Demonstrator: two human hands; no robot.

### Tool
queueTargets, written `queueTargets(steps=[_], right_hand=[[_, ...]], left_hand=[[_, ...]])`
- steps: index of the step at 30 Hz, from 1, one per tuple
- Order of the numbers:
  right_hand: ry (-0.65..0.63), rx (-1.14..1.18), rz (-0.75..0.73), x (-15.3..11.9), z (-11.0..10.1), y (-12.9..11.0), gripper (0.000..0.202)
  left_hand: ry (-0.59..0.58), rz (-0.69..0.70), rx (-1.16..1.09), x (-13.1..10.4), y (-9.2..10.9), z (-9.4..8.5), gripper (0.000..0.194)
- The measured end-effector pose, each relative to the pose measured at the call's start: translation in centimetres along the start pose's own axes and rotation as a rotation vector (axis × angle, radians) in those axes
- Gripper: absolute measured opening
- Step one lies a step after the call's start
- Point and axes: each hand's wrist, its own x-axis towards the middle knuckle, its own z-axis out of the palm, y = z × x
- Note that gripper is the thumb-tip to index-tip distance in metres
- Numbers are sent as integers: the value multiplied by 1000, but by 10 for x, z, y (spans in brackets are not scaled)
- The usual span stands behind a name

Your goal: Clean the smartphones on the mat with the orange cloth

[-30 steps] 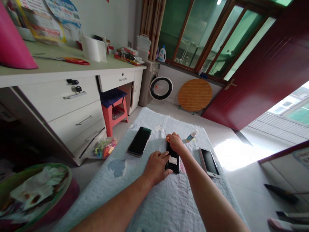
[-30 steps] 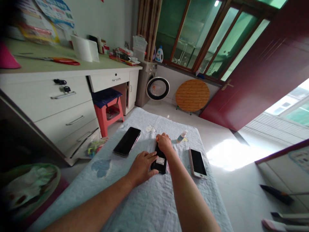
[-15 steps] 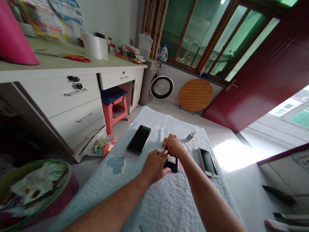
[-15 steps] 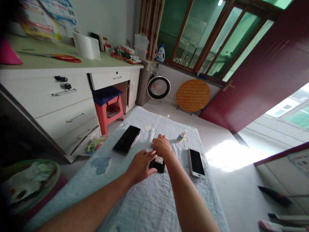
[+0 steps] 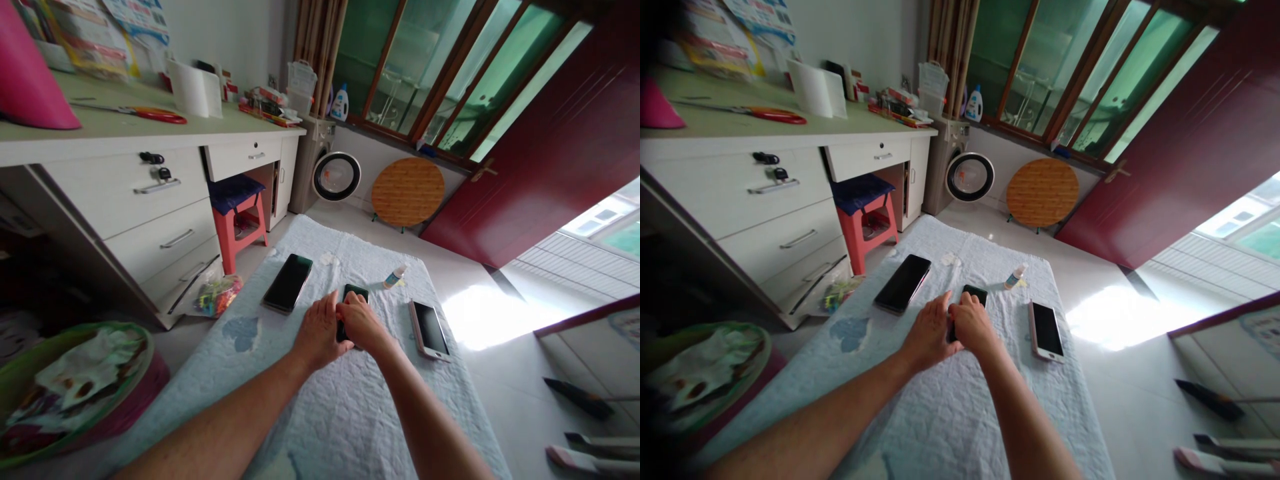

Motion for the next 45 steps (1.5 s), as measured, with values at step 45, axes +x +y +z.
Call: queueTargets(steps=[45], right_hand=[[139, 337, -31, -11, 7, 29, 22]], left_hand=[[-155, 56, 98, 2, -3, -7, 111]])
